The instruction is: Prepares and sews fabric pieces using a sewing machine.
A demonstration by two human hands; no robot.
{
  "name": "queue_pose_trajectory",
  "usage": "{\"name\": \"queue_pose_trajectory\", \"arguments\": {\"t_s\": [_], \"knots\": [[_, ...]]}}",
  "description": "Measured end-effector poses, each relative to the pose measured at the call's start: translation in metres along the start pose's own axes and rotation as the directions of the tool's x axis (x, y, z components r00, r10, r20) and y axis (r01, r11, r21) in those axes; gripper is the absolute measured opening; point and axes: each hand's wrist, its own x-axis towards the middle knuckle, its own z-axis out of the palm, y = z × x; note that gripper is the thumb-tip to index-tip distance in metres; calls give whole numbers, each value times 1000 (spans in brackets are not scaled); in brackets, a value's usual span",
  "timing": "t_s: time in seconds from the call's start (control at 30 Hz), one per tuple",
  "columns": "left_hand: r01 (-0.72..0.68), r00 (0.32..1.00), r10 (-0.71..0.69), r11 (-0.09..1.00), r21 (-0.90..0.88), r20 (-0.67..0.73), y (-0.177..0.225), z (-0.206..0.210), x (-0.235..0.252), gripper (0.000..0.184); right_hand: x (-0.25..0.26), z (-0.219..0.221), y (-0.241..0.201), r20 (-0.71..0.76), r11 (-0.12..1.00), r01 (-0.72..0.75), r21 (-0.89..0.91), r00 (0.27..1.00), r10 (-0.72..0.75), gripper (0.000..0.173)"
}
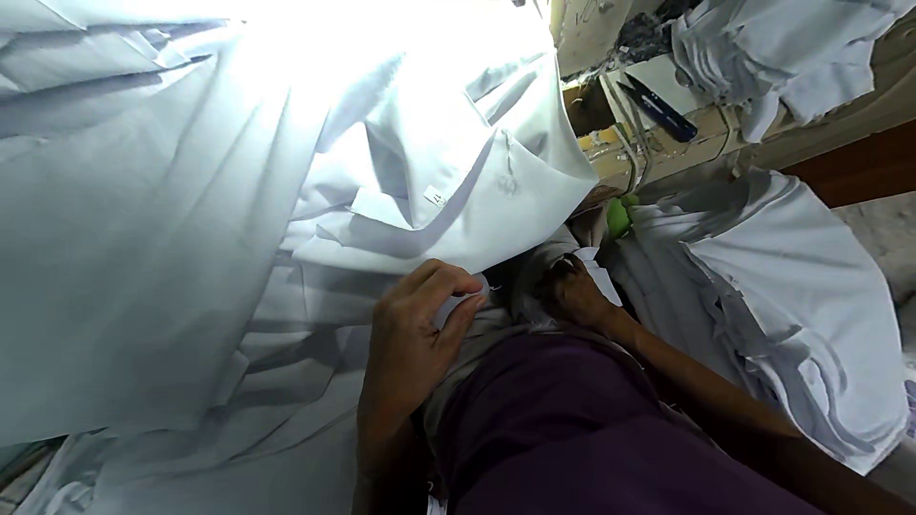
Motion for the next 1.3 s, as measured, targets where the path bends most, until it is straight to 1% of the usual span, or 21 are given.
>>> {"name": "queue_pose_trajectory", "arguments": {"t_s": [0.07, 0.17, 0.33, 0.4, 0.47, 0.53, 0.6, 0.63, 0.7, 0.73, 0.77, 0.83, 0.9, 0.97, 1.03, 1.07, 1.13, 1.2, 1.23, 1.27, 1.3], "knots": [[5, 1000, -5, 1000, -9, 3, -2, 2, -1, 18, -6, 16, 9, -263, 993, 112, -32, 958, -116, 10], [11, 1000, -11, 1000, -17, 1, -3, 5, -2, 18, -13, 29, 17, -440, 984, 179, -15, 882, -168, 10], [0, 1000, 1, 1000, -23, 25, -1, 11, -1, 16, -25, 27, 15, -577, 987, 162, 21, 808, -120, 12], [-4, 1000, 5, 1000, -31, 29, 0, 14, 0, 17, -33, 18, 12, -569, 988, 137, 68, 819, -74, 13], [-13, 999, 14, 999, -45, 31, 2, 15, 0, 19, -45, 3, 7, -493, 959, 117, 258, 870, 26, 14], [-30, 999, 34, 996, -80, 40, 4, 19, 1, 18, -62, -20, -2, -353, 859, 50, 509, 923, 156, 13], [-63, 995, 73, 987, -146, 62, 7, 28, 4, 17, -79, -43, -10, -202, 664, -13, 748, 948, 246, 6], [-78, 992, 94, 979, -189, 79, 9, 36, 7, 18, -86, -53, -13, -157, 539, -9, 842, 952, 262, 11], [-113, 980, 162, 933, -341, 119, 12, 60, 17, 20, -101, -70, -18, -125, 332, 41, 942, 963, 237, 21], [-114, 965, 206, 888, -445, 164, 13, 74, 23, 24, -107, -77, -18, -136, 275, 79, 958, 971, 195, 21], [-88, 940, 255, 822, -563, 225, 14, 87, 29, 31, -112, -84, -21, -150, 238, 110, 965, 976, 159, 20], [59, 871, 336, 653, -755, 358, 19, 111, 39, 45, -121, -97, -29, -196, 213, 170, 962, 975, 108, 17], [258, 792, 378, 504, -824, 479, 27, 125, 46, 53, -128, -107, -34, -250, 237, 224, 945, 964, 85, 17], [360, 758, 390, 419, -834, 523, 33, 127, 51, 56, -133, -116, -35, -305, 286, 270, 920, 949, 86, 19], [384, 787, 338, 388, -838, 517, 36, 119, 53, 54, -135, -120, -34, -377, 348, 310, 885, 915, 144, 19], [365, 819, 303, 380, -850, 487, 36, 113, 53, 52, -134, -120, -34, -427, 380, 337, 861, 885, 183, 21], [325, 882, 202, 395, -859, 427, 36, 97, 53, 47, -127, -115, -38, -558, 514, 381, 769, 792, 247, 25], [294, 919, 105, 461, -837, 380, 38, 80, 50, 41, -117, -108, -44, -697, 785, 325, 528, 693, 182, 17], [279, 931, 64, 507, -815, 358, 40, 72, 48, 37, -112, -105, -46, -752, 911, 252, 326, 653, 88, 11], [260, 943, 30, 551, -793, 330, 43, 65, 46, 33, -106, -101, -50, -778, 975, 185, 124, 628, -21, 13], [240, 954, 4, 592, -769, 301, 45, 58, 43, 29, -100, -97, -52, -771, 990, 133, -51, 625, -123, 19]]}}
